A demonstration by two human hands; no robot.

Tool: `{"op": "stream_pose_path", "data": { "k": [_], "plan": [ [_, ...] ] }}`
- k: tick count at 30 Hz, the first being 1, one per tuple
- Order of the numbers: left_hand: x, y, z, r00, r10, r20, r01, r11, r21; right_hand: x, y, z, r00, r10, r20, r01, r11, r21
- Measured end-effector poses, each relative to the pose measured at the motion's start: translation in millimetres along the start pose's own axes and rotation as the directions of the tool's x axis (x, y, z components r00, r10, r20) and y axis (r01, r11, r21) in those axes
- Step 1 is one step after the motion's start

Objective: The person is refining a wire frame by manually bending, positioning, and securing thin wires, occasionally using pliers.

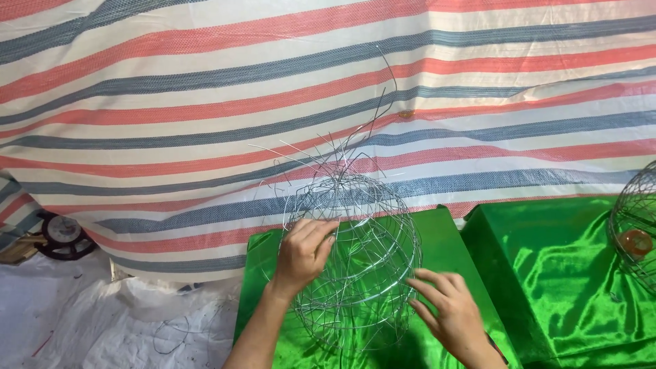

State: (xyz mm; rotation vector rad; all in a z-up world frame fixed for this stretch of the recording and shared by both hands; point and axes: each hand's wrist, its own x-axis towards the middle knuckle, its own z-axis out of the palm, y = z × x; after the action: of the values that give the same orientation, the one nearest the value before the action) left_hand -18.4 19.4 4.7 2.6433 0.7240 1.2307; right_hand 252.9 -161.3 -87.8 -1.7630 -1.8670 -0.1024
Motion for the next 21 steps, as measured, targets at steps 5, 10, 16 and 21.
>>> {"op": "stream_pose_path", "data": {
  "k": [5,10,16,21],
  "plan": [
    [14,9,-18,0.947,-0.152,0.284,0.152,0.988,0.020,79,-72,11,0.960,-0.178,-0.219,0.210,0.968,0.137],
    [20,8,-21,0.855,-0.332,0.398,0.371,0.929,-0.021,102,-103,38,0.939,-0.199,-0.280,0.224,0.973,0.060],
    [5,-1,2,0.929,-0.323,0.181,0.334,0.942,-0.031,107,-103,36,0.940,-0.155,-0.302,0.178,0.983,0.050],
    [7,6,-1,0.922,-0.344,0.180,0.377,0.903,-0.205,130,-86,18,0.794,-0.250,-0.554,0.222,0.968,-0.119]
  ]
}}
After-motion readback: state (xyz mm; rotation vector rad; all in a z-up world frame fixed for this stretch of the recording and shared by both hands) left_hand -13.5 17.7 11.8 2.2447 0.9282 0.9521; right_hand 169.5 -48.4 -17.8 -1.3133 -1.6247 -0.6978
